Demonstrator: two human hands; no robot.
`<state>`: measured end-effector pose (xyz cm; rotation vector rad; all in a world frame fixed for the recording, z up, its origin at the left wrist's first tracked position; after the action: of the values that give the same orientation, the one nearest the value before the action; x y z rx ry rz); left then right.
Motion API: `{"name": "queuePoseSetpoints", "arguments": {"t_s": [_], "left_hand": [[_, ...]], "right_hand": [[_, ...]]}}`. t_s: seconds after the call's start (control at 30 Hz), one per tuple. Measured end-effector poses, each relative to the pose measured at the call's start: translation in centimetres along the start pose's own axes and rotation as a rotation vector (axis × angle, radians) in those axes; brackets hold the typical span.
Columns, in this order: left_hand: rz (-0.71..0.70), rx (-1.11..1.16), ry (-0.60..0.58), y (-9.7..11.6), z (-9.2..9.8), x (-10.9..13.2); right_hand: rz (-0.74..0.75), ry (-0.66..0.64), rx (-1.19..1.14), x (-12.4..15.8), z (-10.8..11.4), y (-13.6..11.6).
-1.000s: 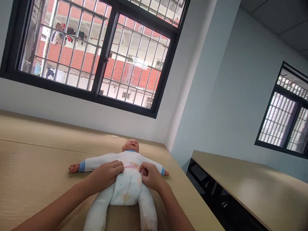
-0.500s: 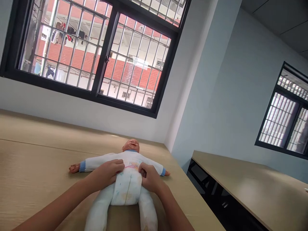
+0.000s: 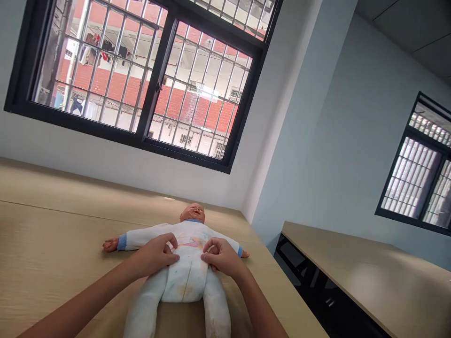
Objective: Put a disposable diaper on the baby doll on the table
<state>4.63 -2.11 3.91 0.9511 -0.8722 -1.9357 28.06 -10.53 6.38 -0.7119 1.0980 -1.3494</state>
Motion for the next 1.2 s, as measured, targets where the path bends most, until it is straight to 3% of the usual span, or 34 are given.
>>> {"name": "queuePoseSetpoints", "arguments": {"t_s": [0.17, 0.33, 0.47, 0.53, 0.63, 0.7, 0.77, 0.87, 1.0, 1.2], "left_hand": [[0.11, 0.074, -0.03, -0.8, -0.7, -0.2], [-0.078, 0.001, 0.018, 0.3, 1.0, -0.3], [-0.338, -0.092, 0.154, 2.8, 2.0, 0.8], [-0.421, -0.167, 0.102, 3.6, 1.4, 1.5], [-0.416, -0.256, -0.032, 3.8, 0.0, 2.4], [-0.386, -0.283, -0.065, 3.5, -0.4, 2.6], [-0.365, -0.254, -0.073, 3.1, -0.3, 2.3], [-0.336, -0.178, 0.013, 2.1, 0.5, 1.2], [-0.241, -0.237, 0.195, -0.6, 1.6, -0.6], [-0.194, -0.387, 0.2, -4.2, 0.9, -1.1]], "right_hand": [[-0.077, -0.038, 0.039, 0.1, 0.0, 0.5], [-0.006, -0.003, 0.079, -0.1, 0.5, 0.7], [0.145, 0.193, -0.003, -0.3, 0.4, 0.5], [0.212, 0.186, 0.05, 0.1, -0.1, 0.2], [0.231, 0.024, 0.197, 1.0, -1.0, -0.4], [0.216, -0.05, 0.22, 1.3, -1.0, -0.7], [0.22, -0.032, 0.167, 0.9, -0.6, -0.5], [0.25, 0.18, 0.116, -0.5, 0.7, 0.9], [0.196, 0.441, 0.414, -2.2, 1.9, 4.3], [0.102, 0.413, 0.627, -2.1, 1.2, 6.9]]}}
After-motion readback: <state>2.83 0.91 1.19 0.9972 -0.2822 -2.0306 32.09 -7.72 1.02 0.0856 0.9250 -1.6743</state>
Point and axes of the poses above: each hand's wrist, its own x-axis away from the middle knuckle, its own z-axis out of the back of the hand, y = z × x, the point moved 2 cm from there along -x, towards the middle knuckle, and after that the axes turned 14 degrees about y, right-handed, at the moved point
